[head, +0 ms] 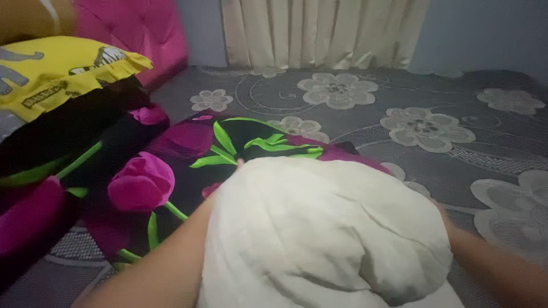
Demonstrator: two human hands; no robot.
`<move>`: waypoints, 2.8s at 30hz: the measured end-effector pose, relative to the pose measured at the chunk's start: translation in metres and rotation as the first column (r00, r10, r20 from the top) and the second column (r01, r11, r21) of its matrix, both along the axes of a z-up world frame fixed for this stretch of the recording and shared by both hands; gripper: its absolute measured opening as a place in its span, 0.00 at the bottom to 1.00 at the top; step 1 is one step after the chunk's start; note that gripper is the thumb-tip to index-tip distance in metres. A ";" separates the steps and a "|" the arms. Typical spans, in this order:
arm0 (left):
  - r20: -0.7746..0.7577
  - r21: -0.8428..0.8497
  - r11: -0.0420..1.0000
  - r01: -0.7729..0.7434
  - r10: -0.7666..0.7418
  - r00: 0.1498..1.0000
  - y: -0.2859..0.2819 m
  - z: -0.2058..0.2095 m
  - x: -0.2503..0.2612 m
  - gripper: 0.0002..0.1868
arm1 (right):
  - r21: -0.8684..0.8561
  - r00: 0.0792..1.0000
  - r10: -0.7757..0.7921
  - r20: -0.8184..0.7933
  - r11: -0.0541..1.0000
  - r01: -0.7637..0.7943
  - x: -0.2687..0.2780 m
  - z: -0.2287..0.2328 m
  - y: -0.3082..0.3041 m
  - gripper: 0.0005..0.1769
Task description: The person takes pillowcases from a shelf, inserts pillows into the pillowcases by hand, and places the pillows on the bed.
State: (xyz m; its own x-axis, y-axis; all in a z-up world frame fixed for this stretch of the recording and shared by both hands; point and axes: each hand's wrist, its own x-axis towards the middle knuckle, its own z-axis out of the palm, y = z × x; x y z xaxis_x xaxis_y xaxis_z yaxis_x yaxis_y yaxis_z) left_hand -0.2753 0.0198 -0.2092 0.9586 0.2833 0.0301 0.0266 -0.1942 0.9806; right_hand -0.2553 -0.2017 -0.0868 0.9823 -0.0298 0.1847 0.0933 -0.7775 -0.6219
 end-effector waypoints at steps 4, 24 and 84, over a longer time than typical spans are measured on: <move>-0.060 0.054 0.998 0.044 -0.041 0.997 -0.032 -0.013 -0.047 0.32 | -0.042 1.000 0.030 -0.008 0.999 -0.030 -0.007 -0.007 0.001 0.28; 0.296 -0.113 0.979 0.170 -0.130 0.946 0.039 0.068 0.214 0.29 | 0.295 0.994 -0.106 -0.004 0.950 0.103 0.113 0.051 -0.029 0.24; -0.027 0.926 0.370 0.071 -0.123 0.992 -0.004 0.247 0.104 0.19 | 0.371 0.921 0.221 -0.320 0.924 -0.093 0.078 0.063 -0.023 0.37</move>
